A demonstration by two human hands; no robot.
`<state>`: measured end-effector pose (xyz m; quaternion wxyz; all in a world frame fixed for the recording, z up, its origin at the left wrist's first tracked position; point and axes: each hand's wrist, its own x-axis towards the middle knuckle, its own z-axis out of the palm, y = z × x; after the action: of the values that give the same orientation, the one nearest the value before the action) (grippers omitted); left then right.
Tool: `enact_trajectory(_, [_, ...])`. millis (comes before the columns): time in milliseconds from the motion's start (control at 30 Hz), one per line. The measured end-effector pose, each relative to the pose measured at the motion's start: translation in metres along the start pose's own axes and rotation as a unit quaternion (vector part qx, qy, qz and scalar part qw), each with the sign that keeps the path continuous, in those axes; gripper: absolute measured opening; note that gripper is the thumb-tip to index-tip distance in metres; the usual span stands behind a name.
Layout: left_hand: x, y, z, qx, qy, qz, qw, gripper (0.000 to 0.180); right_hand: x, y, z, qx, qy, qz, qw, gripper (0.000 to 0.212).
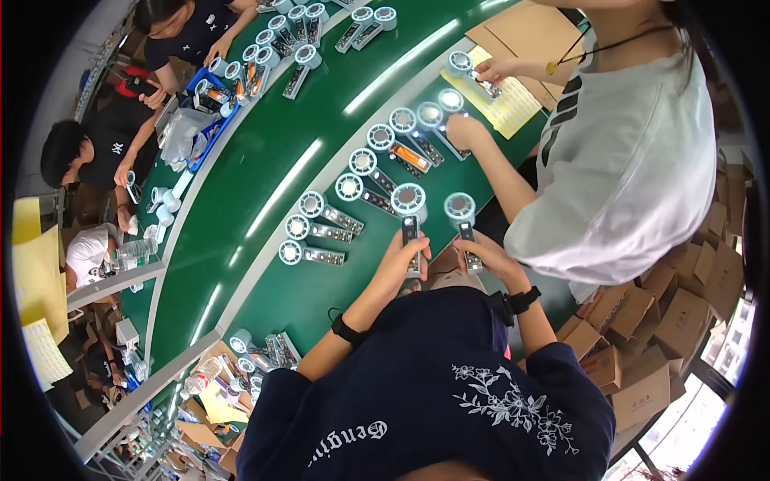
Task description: The person picks up handheld fans from the assembly line, presses buttons on the handles to test the lights and motors, and places them into a cardboard box.
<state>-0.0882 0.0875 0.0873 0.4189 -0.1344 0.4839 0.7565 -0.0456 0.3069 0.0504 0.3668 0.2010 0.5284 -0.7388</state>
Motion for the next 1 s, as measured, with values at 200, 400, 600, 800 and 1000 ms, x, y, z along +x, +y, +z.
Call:
enact_trajectory(200, [0.049, -0.015, 0.002, 0.043, 0.008, -0.046, 0.998, 0.025, 0.044, 0.054, -0.082, -0.122, 0.211, -0.1, 0.965, 0.033])
enact_trajectory(400, [0.088, -0.05, -0.009, 0.399, 0.047, 0.054, 0.914, 0.037, 0.074, 0.031, -0.123, -0.067, 0.363, -0.137, 0.919, 0.033])
enact_trajectory(600, [0.104, -0.058, -0.005, 0.518, 0.126, 0.076, 0.843, 0.039, 0.113, -0.004, -0.15, -0.076, 0.396, -0.177, 0.898, 0.033])
enact_trajectory(800, [0.111, -0.066, -0.016, 0.561, 0.123, 0.108, 0.811, 0.038, 0.144, -0.029, -0.166, -0.084, 0.385, -0.202, 0.897, 0.033])
enact_trajectory(1000, [0.089, -0.054, -0.017, 0.512, 0.089, 0.115, 0.847, 0.038, 0.165, -0.051, -0.178, -0.094, 0.382, -0.222, 0.892, 0.034])
